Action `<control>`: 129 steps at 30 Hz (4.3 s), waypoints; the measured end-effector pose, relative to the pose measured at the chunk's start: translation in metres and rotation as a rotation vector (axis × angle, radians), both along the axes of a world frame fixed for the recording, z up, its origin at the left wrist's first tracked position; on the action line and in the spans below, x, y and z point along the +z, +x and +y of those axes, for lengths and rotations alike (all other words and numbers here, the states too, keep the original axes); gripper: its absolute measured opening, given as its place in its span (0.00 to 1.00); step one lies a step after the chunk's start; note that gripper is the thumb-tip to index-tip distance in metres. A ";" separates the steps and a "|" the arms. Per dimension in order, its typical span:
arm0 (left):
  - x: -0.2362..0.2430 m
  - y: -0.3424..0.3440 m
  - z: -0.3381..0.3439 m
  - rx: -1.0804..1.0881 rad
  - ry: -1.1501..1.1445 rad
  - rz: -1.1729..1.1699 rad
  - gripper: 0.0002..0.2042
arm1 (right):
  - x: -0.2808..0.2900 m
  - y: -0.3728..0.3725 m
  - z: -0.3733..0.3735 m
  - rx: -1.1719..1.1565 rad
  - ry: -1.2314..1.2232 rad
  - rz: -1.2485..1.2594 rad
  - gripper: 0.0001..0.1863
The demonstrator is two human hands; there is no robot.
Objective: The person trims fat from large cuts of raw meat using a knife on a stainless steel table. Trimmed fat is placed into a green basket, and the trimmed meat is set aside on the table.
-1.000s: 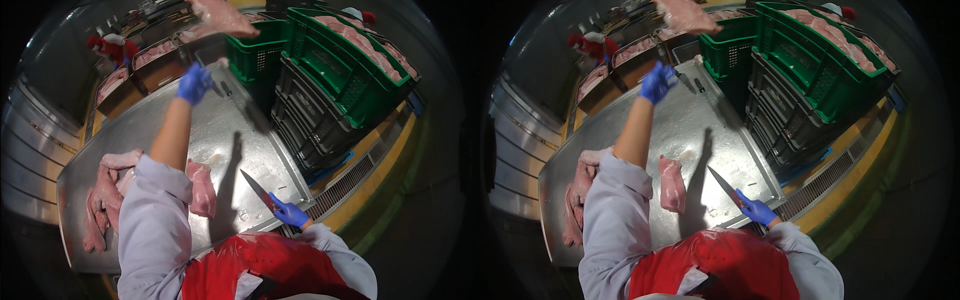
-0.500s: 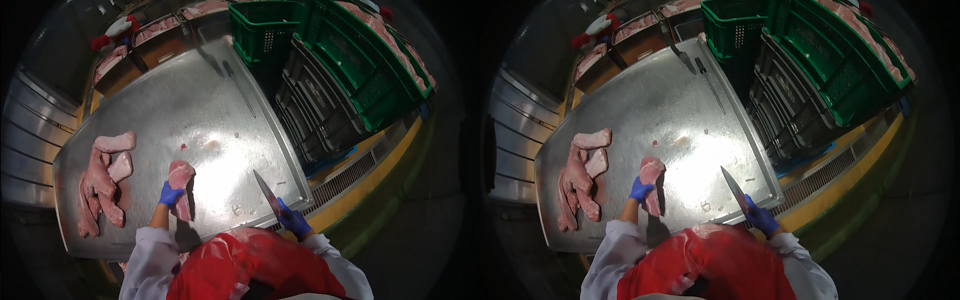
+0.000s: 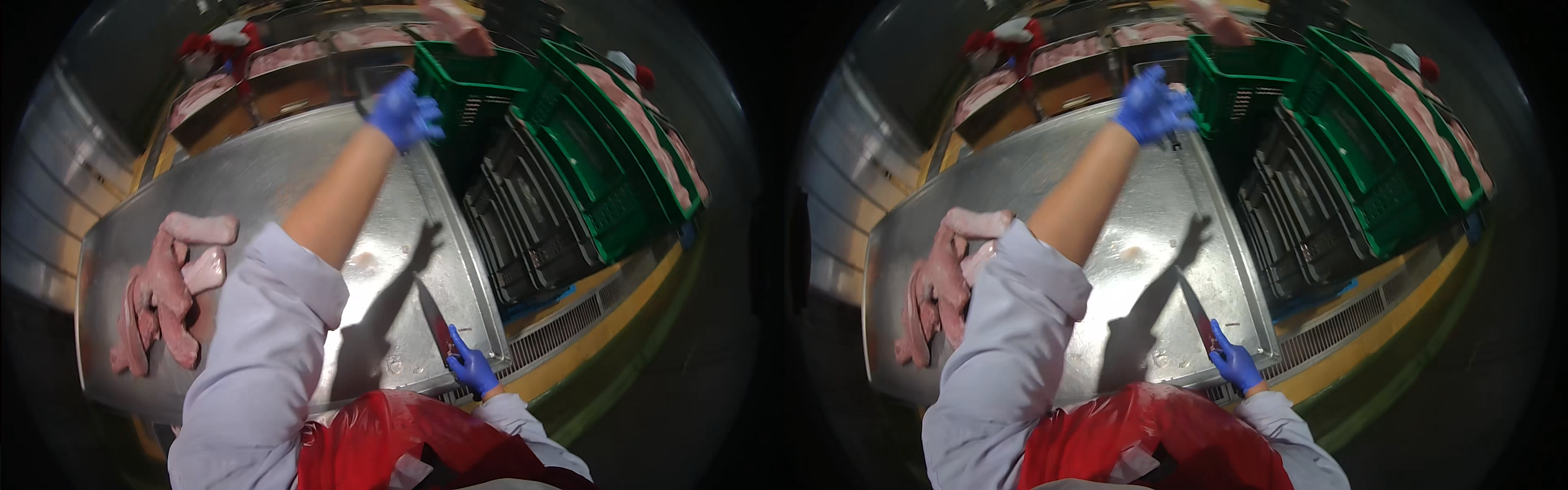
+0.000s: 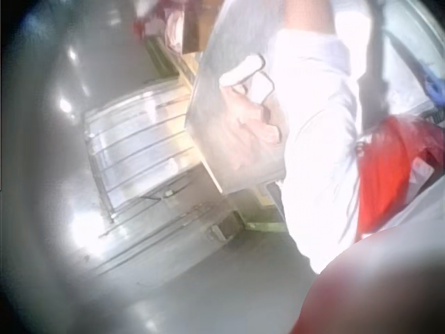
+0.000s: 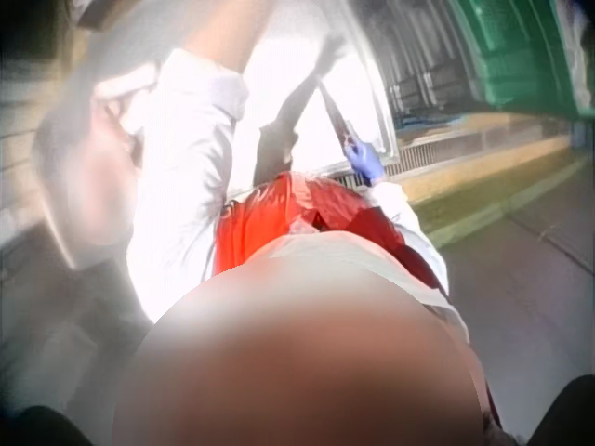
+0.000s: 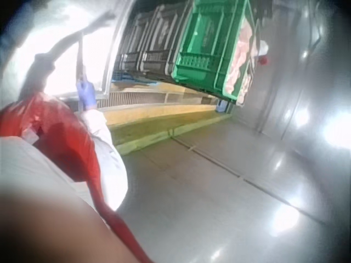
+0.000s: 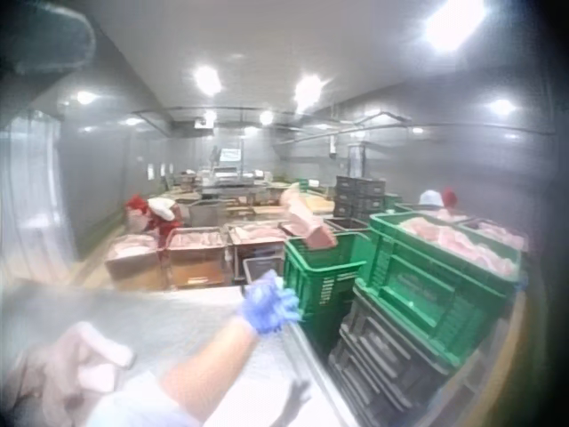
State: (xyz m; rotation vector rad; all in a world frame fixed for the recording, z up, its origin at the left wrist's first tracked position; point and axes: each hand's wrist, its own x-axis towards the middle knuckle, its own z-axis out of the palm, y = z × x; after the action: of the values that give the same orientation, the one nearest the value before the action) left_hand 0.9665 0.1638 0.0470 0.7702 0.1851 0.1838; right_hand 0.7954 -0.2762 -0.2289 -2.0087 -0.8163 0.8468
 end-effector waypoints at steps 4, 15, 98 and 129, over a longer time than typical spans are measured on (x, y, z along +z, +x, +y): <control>-0.202 -0.107 -0.054 0.294 0.653 -0.076 0.18 | -0.003 -0.033 0.010 -0.179 -0.053 0.178 0.41; -0.321 -0.562 0.272 1.232 1.466 1.694 0.52 | -0.010 -0.092 0.099 0.070 -0.076 0.049 0.38; -0.302 -0.219 -0.085 -0.006 1.465 0.473 0.08 | -0.046 0.004 0.080 0.251 0.097 0.361 0.38; -0.230 -0.254 -0.022 0.401 0.102 0.420 0.06 | -0.069 -0.064 0.114 0.392 0.288 0.201 0.39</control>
State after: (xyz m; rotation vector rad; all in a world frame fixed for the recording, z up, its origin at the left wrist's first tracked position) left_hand 0.7127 0.1416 -0.1831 0.8624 0.7351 0.4126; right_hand 0.7315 -0.1620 -0.2977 -1.5077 -1.1624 1.0626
